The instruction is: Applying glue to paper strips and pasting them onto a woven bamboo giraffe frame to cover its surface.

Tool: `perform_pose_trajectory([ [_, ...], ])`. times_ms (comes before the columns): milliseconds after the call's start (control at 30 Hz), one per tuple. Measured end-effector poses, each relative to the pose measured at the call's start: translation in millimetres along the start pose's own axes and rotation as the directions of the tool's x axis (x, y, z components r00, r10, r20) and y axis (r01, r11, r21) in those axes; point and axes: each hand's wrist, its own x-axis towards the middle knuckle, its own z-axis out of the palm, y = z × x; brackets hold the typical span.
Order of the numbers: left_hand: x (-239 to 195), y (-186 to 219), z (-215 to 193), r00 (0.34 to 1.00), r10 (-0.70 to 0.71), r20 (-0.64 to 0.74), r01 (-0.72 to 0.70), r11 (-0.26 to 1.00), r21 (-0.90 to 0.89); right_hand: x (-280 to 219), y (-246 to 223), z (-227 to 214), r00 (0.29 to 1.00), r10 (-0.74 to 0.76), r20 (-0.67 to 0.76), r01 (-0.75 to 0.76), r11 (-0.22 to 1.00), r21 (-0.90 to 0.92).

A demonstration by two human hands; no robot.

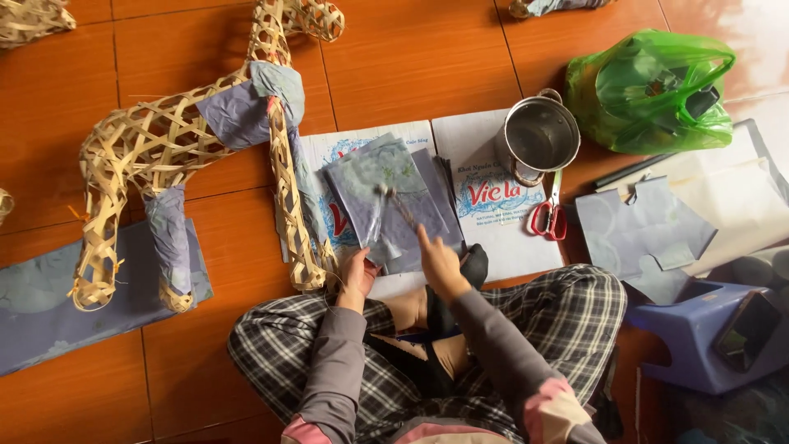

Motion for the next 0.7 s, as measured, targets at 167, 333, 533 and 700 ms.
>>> perform_pose_trajectory([
  [167, -10, 7, 8, 0.999, -0.029, 0.025, 0.032, 0.991, -0.129, 111, 10, 35, 0.965, 0.257, 0.058, -0.259, 0.966, 0.011],
  [333, -27, 16, 10, 0.992, -0.065, 0.104, 0.076, 0.992, -0.103, 147, 64, -18, 0.945, 0.323, 0.057, -0.328, 0.932, 0.155],
  [533, -76, 39, 42, 0.972, -0.098, 0.212, 0.131, 0.981, -0.144, 87, 200, -74, 0.762, 0.644, -0.072, -0.622, 0.758, 0.194],
  [700, -76, 32, 39, 0.956, -0.109, 0.272, 0.118, 0.993, -0.018, 68, 246, -81, 0.681, 0.732, -0.024, -0.732, 0.680, -0.045],
])
